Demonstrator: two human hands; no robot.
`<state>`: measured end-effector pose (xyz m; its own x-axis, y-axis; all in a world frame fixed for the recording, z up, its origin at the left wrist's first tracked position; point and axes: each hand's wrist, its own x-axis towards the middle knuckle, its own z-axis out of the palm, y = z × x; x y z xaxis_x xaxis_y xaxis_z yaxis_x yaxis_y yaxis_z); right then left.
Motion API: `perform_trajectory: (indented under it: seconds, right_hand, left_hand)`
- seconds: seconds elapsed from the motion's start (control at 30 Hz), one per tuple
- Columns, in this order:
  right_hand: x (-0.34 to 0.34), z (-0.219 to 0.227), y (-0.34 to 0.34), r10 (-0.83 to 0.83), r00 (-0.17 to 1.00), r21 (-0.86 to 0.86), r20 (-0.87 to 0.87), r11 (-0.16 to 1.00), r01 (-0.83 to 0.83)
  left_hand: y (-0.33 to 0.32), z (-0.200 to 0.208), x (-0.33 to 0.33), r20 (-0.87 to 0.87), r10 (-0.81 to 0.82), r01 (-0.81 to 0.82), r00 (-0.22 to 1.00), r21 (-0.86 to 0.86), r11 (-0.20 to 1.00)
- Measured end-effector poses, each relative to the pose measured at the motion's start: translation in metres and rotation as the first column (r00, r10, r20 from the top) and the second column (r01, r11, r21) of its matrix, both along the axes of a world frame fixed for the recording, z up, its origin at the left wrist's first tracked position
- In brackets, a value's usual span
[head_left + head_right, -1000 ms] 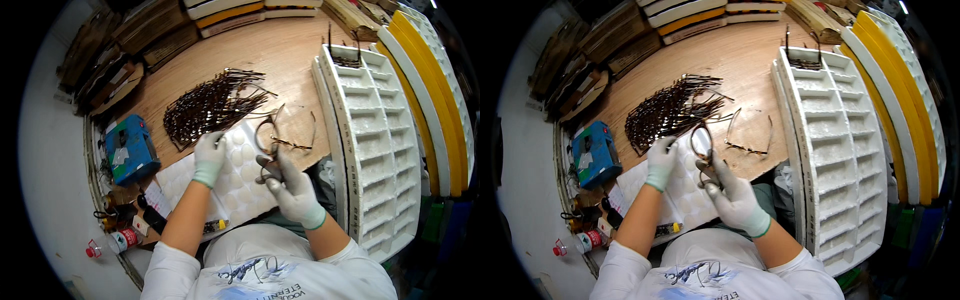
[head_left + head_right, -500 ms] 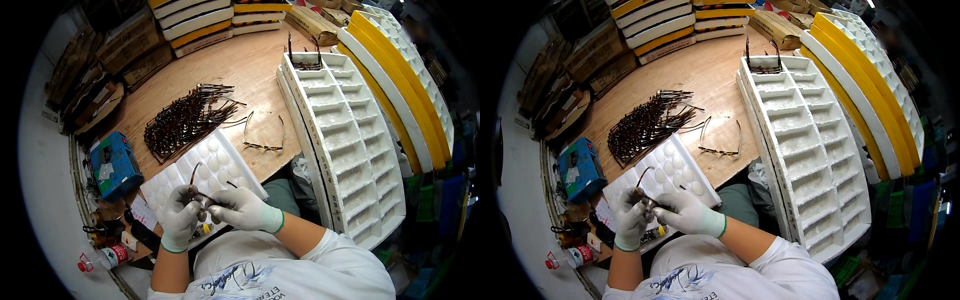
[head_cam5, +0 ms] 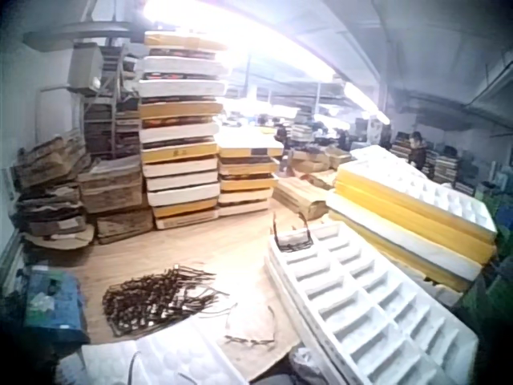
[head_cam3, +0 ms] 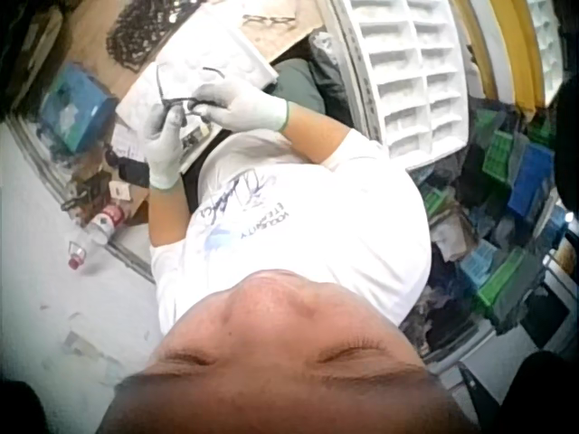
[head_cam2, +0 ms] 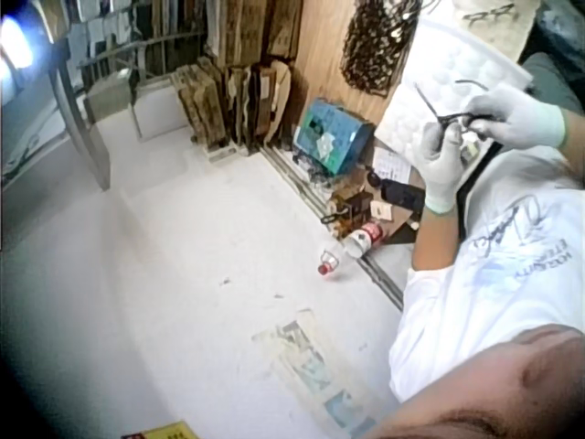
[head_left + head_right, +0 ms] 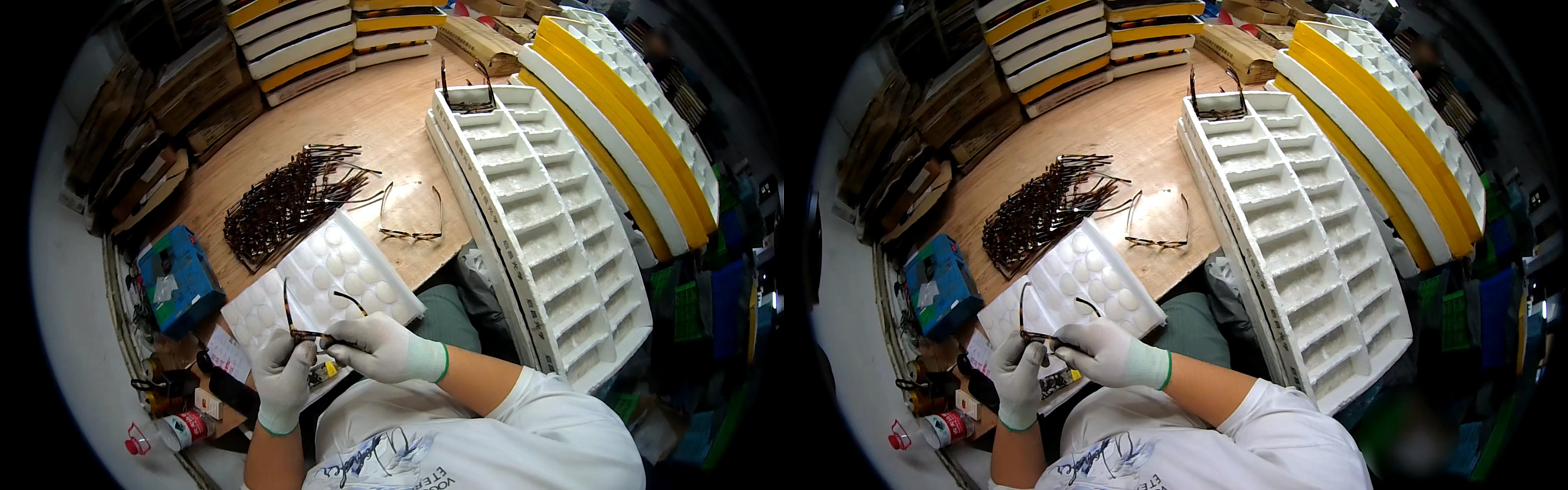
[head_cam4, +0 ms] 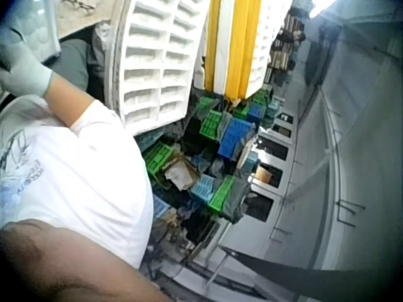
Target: The person assembles eyeglasses by attaching temples to frames using a small tool. They repeatedly pick up frames and temples, align and secure the parts, then place the completed glasses into a compartmentalized tray.
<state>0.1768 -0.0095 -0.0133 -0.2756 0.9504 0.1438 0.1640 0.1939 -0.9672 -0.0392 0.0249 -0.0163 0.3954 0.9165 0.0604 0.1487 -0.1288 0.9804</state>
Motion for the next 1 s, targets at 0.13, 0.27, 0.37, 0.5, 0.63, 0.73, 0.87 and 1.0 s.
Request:
perform_trajectory:
  seconds: [0.13,0.27,0.37,0.5,0.63,0.73,0.87,1.0]
  right_hand:
    - [0.002,0.006,0.001,0.011,1.0,0.077,0.03,0.997,-0.013]
    - [-0.004,0.0,-0.007,-0.087,0.993,0.103,0.077,0.992,0.079]
    - [-0.007,0.005,-0.022,-0.159,0.979,0.101,0.125,0.984,0.147]
    - [-0.002,0.005,-0.037,-0.257,0.954,0.157,0.154,0.96,0.233]
    - [0.023,0.004,-0.079,-0.376,0.905,0.194,0.197,0.92,0.34]
    - [0.048,-0.012,-0.158,-0.548,0.807,0.227,0.219,0.833,0.504]
    - [0.065,-0.055,-0.303,-0.634,0.596,-0.451,0.494,0.399,0.798]
    - [0.087,-0.107,-0.379,-0.974,-0.073,-0.843,0.216,-0.224,0.489]
  left_hand:
    - [-0.008,0.016,0.008,0.134,-0.004,0.01,0.991,-0.042,0.999]
    - [-0.01,0.014,0.005,0.129,-0.045,0.058,0.991,-0.104,0.993]
    - [-0.019,0.009,0.01,0.129,-0.008,0.022,0.992,-0.106,0.994]
    - [-0.03,0.001,0.021,0.097,-0.014,0.02,0.995,-0.058,0.998]
    - [-0.038,-0.009,0.03,0.061,-0.137,0.139,0.989,-0.035,0.99]
    - [-0.04,-0.011,0.033,0.159,-0.152,0.175,0.975,-0.144,0.974]
    - [-0.027,-0.027,0.034,0.203,-0.182,0.198,0.962,-0.062,0.978]
    - [-0.026,-0.032,0.039,0.198,-0.232,0.261,0.952,-0.137,0.955]
